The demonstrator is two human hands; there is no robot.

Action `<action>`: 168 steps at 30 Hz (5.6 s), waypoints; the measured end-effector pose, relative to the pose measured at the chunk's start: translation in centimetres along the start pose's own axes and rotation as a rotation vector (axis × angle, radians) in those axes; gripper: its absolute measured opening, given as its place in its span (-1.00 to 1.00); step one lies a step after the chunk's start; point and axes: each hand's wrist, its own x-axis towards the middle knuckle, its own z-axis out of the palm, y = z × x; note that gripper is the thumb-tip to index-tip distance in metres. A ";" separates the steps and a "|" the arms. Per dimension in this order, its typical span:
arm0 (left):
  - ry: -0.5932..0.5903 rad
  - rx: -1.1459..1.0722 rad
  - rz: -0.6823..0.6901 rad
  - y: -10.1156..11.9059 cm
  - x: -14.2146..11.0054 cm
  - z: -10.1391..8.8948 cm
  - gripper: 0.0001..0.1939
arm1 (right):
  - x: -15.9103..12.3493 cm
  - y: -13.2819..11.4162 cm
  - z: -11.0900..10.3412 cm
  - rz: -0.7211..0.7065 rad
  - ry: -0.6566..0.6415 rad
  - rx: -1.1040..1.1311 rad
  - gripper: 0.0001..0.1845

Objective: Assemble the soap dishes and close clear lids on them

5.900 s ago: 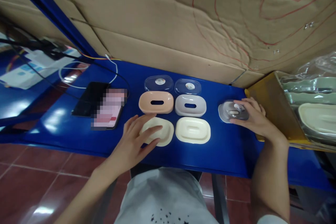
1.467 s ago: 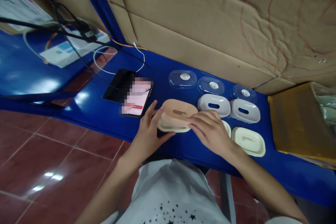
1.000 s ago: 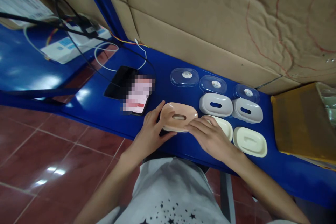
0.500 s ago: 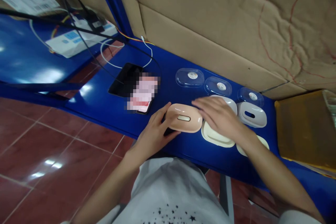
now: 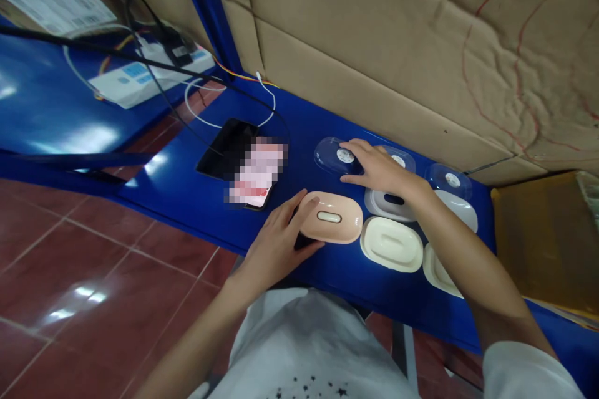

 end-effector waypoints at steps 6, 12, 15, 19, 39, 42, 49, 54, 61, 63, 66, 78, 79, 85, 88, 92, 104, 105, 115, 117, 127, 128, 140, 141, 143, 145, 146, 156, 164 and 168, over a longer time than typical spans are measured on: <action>0.055 -0.083 -0.018 -0.4 -0.2 0.4 0.05 | -3.6 -2.9 -1.2 -0.032 0.099 0.166 -0.27; 0.112 -0.112 -0.009 -0.6 -0.1 0.8 0.08 | -9.8 -6.0 0.4 -0.111 -0.038 0.292 -0.28; 0.112 -0.112 0.003 -0.5 -0.1 0.8 0.06 | -10.8 -6.5 1.2 -0.082 -0.067 0.259 -0.23; 0.094 -0.114 -0.002 -0.7 -0.1 0.8 0.10 | -10.4 -7.1 1.1 -0.141 -0.018 0.190 -0.28; 0.040 -0.104 -0.018 -0.7 -0.2 0.5 -0.08 | -11.2 -7.7 2.3 -0.202 0.076 0.103 -0.27; 0.019 -0.112 -0.019 -0.6 -0.1 0.4 -0.08 | -11.3 -7.9 2.4 -0.197 0.089 0.100 -0.29; 0.048 -0.167 -0.095 0.0 0.0 -0.2 -0.19 | -8.5 -7.1 1.5 -0.132 0.101 0.041 -0.37; 0.041 -0.153 -0.073 0.2 0.3 -0.4 -0.32 | -3.7 -4.9 0.7 -0.086 0.148 -0.039 -0.37; 0.009 -0.108 -0.047 -0.2 0.2 -0.6 -0.50 | -8.1 -3.2 -1.3 -0.011 0.239 -0.138 -0.38; -0.010 -0.116 -0.017 0.3 0.2 -0.7 -0.52 | -12.0 -2.3 -1.1 0.032 0.242 -0.110 -0.55; -0.102 -0.169 0.074 2.1 0.9 -0.2 -0.47 | -17.1 -1.0 0.2 0.071 0.242 -0.049 -0.64; -0.364 -0.082 0.242 8.5 5.0 5.1 -0.30 | -21.0 -0.3 3.0 0.177 0.471 -0.008 -0.67; -0.364 -0.070 0.247 8.6 5.0 5.2 -0.30 | -21.2 -0.4 3.0 0.188 0.484 -0.001 -0.67; -0.332 -0.019 0.245 6.4 6.8 4.3 -0.21 | -20.9 -1.4 3.0 0.198 0.550 0.061 -0.68; -0.361 -0.003 0.254 4.4 9.0 3.5 -0.09 | -20.6 -1.8 3.2 0.161 0.541 0.097 -0.70; -0.452 -0.037 0.346 3.0 11.5 3.1 0.02 | -20.5 -2.3 3.5 0.099 0.488 0.113 -0.70; -0.388 -0.163 0.426 1.5 12.0 4.1 -0.09 | -20.0 -3.2 3.9 0.012 0.369 0.130 -0.69; -0.387 -0.176 0.436 1.5 12.0 4.1 -0.09 | -20.0 -3.2 4.0 0.009 0.374 0.134 -0.68; -0.419 -0.208 0.452 1.3 12.3 4.1 -0.11 | -19.4 -3.5 4.1 -0.041 0.437 0.053 -0.69; -0.423 -0.192 0.444 1.2 12.4 4.0 -0.14 | -19.4 -3.6 4.0 -0.060 0.441 0.019 -0.67; -0.386 -0.023 0.473 1.6 12.1 3.8 -0.17 | -19.7 -3.9 4.3 -0.065 0.406 -0.136 -0.67; -0.386 -0.014 0.475 1.6 12.1 3.8 -0.17 | -19.6 -4.0 4.4 -0.067 0.407 -0.158 -0.68; -0.373 0.113 0.514 2.0 11.7 3.6 -0.20 | -19.3 -4.2 4.3 -0.088 0.370 -0.070 -0.73; -0.372 0.111 0.513 2.0 11.8 3.7 -0.20 | -19.2 -3.9 4.0 -0.080 0.369 -0.034 -0.73; -0.371 0.107 0.510 2.1 11.8 3.7 -0.20 | -18.7 -2.8 3.4 -0.029 0.369 0.005 -0.69; -0.376 0.111 0.505 2.2 11.9 3.5 -0.18 | -17.6 -1.0 2.6 0.070 0.349 -0.011 -0.58; -0.383 0.116 0.501 2.2 12.0 3.3 -0.16 | -16.8 0.0 2.3 0.128 0.330 -0.031 -0.51; -0.437 0.102 0.436 1.1 12.1 1.6 -0.01 | -14.2 3.6 1.8 0.280 0.231 -0.146 -0.27; -0.444 0.003 0.430 0.7 12.3 1.9 -0.06 | -16.0 3.3 2.0 0.267 0.350 0.094 -0.19; -0.469 -0.051 0.376 0.6 12.2 2.3 0.00 | -17.8 1.3 1.0 0.182 0.357 0.230 -0.28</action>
